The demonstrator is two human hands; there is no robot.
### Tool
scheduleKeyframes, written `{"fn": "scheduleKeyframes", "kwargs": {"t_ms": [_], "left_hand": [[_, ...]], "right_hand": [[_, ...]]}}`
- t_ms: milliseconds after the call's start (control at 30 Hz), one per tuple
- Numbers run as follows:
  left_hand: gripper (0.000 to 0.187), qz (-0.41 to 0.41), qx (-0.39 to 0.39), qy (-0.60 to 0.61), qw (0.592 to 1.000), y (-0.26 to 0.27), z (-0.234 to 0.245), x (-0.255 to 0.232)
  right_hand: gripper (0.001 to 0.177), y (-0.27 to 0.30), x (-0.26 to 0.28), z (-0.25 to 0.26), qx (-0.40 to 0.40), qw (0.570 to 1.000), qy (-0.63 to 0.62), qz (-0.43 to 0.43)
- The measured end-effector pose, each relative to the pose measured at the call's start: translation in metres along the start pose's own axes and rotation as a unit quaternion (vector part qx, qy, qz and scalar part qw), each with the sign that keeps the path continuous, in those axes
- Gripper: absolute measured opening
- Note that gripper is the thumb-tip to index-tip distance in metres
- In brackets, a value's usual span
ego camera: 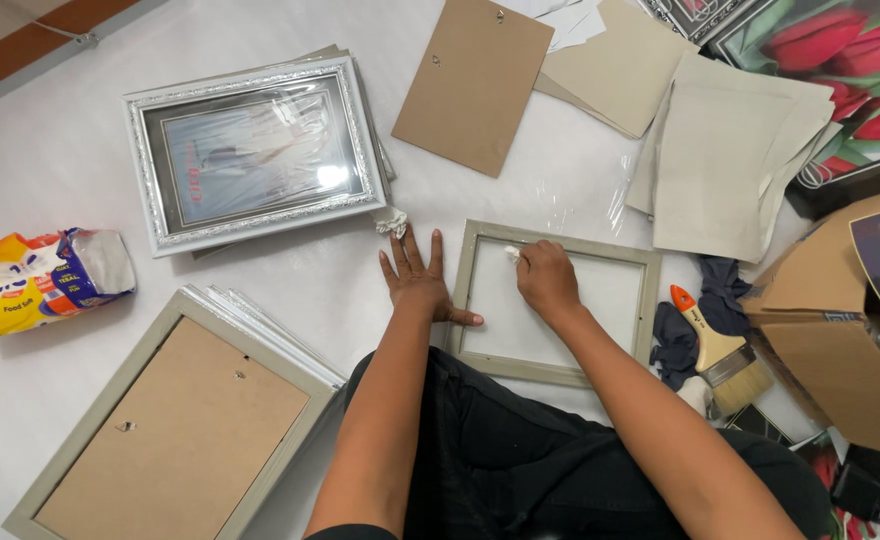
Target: Framing a poster by cleaning the glass, inserting the artwork, and securing the backboard.
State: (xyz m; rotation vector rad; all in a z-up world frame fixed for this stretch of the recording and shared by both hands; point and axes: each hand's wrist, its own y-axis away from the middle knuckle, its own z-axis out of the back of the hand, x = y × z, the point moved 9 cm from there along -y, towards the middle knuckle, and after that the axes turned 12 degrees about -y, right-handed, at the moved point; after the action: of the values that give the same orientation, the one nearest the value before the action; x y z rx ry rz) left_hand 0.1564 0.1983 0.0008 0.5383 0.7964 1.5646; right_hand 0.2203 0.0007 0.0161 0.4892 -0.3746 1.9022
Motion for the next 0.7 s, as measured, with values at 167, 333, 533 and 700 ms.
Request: {"fn": "scheduleKeyframes", "kwargs": {"t_ms": [167,333,533,700], "left_hand": [[0.169,0.0,-0.006,0.0,1.0,0.0,0.0,0.0],[0.168,-0.001,-0.011,0.008,1.0,0.001,0.002,0.001],[0.151,-0.009,-0.01,0.024,1.0,0.006,0.007,0.0],[0.128,0.009,-0.009,0.023,1.0,-0.002,0.003,0.0]], "right_hand": [[0.009,0.0,0.021,-0.004,-0.007,0.996,0.065,0.067],[0.005,0.061,0.06,-0.011,0.019,0.987,0.047,0.154],[0.007,0.106,0.099,-0.019,0.069,0.966,0.025,0.249],[0.012,0.039,0.048,-0.036,0.054,0.984,0.047,0.166]]}}
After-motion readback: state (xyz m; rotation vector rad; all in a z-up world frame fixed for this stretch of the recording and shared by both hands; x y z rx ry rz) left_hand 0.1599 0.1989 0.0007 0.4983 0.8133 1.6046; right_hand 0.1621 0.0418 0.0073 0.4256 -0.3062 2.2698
